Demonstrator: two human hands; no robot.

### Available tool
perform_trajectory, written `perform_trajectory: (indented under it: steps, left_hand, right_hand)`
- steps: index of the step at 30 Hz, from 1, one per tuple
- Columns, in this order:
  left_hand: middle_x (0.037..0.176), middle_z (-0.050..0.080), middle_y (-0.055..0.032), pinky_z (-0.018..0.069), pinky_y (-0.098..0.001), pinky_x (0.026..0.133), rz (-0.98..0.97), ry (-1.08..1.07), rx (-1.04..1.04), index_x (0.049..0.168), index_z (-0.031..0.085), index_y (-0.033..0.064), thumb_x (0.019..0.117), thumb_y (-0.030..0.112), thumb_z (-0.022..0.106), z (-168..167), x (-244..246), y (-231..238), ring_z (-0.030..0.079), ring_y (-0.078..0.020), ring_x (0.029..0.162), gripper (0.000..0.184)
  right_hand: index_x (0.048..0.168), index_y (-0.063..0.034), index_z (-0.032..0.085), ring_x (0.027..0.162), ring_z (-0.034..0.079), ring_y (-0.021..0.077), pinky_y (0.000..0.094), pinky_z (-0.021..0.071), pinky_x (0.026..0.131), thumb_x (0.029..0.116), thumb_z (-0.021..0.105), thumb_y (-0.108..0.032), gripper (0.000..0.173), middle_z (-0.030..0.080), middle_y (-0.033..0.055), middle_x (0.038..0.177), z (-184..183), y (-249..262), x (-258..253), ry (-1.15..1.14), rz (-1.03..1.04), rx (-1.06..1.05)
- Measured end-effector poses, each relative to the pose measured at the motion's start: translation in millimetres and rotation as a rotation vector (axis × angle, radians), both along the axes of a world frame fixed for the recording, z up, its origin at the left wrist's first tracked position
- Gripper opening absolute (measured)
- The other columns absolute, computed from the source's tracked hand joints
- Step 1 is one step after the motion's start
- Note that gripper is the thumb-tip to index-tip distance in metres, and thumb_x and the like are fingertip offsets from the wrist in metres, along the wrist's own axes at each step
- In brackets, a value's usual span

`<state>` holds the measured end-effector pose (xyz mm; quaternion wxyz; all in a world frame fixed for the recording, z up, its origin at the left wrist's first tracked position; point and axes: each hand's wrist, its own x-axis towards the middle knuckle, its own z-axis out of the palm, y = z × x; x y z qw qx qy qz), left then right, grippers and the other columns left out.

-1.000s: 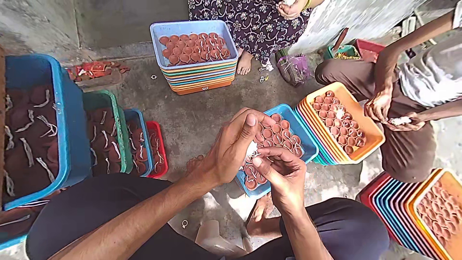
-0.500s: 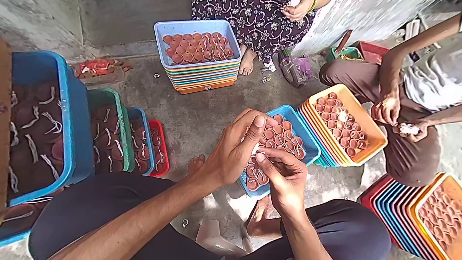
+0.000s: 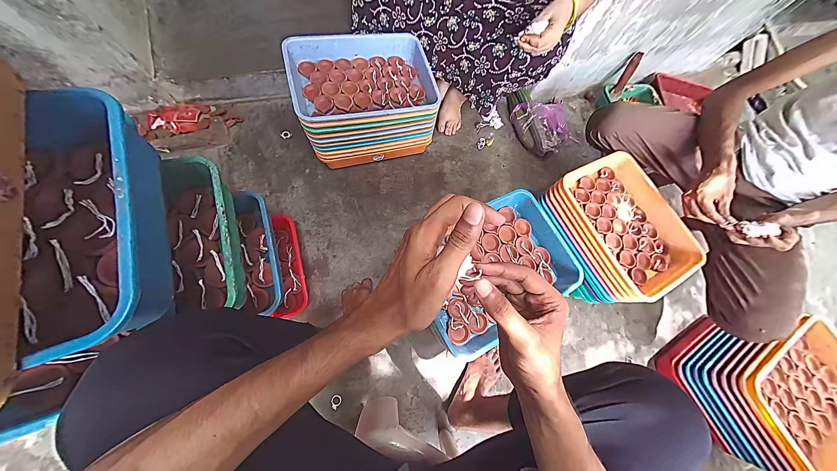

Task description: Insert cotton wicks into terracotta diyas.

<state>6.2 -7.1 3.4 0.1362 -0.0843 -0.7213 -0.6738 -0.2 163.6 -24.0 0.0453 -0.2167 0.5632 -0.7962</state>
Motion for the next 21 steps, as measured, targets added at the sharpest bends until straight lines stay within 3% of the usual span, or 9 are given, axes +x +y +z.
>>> perform_trajectory:
  steps: [5,8,12,17,21]
  left_hand:
    - [0.097,0.066,-0.0032,0.0512,-0.0245,0.047,0.004,-0.022,0.008,0.121,0.066,0.0103,0.1135,0.030,0.030,-0.5,0.7,0.8,0.062,-0.0126,0.066,0.042]
    - [0.100,0.067,-0.0048,0.0514,-0.0246,0.046,0.002,-0.045,0.052,0.122,0.065,0.0094,0.1136,0.030,0.028,0.8,0.1,-0.7,0.062,-0.0132,0.065,0.043]
    - [0.091,0.068,-0.0063,0.0491,-0.0231,0.043,0.034,-0.061,0.102,0.122,0.064,0.0073,0.1142,0.029,0.030,3.1,-0.9,-1.7,0.061,-0.0130,0.060,0.041]
    - [0.087,0.066,-0.0059,0.0481,-0.0222,0.042,0.102,-0.039,0.119,0.120,0.065,0.0069,0.1138,0.027,0.034,3.8,-2.2,-0.9,0.059,-0.0126,0.058,0.037]
    - [0.092,0.068,-0.0057,0.0499,-0.0226,0.046,0.152,-0.033,0.114,0.119,0.065,0.0076,0.1136,0.027,0.036,4.2,-2.6,-1.9,0.062,-0.0131,0.064,0.035]
  right_hand:
    - [0.103,0.0095,0.072,0.081,0.076,0.0224,0.0345,0.0651,0.078,0.0917,0.072,0.006,0.012,0.076,0.0191,0.091,-1.3,-0.5,0.4,-0.037,-0.034,-0.003]
    - [0.102,0.0090,0.072,0.082,0.074,0.0200,0.0322,0.0632,0.077,0.0934,0.070,0.004,0.011,0.075,0.0195,0.096,-3.2,1.3,-1.1,-0.034,-0.032,-0.004]
    - [0.100,0.0071,0.073,0.083,0.070,0.0150,0.0265,0.0613,0.073,0.0936,0.071,0.002,0.009,0.072,0.0171,0.103,-2.7,1.8,-1.6,-0.020,-0.038,-0.023]
    - [0.099,0.0057,0.074,0.091,0.069,0.0149,0.0266,0.0601,0.080,0.0931,0.072,0.001,0.008,0.071,0.0146,0.102,-3.4,-0.7,0.3,0.028,-0.021,-0.030]
    - [0.098,0.0037,0.075,0.096,0.066,0.0146,0.0254,0.0588,0.082,0.0924,0.073,-0.001,0.007,0.069,0.0125,0.102,-4.6,-4.1,2.2,0.090,-0.051,-0.033]
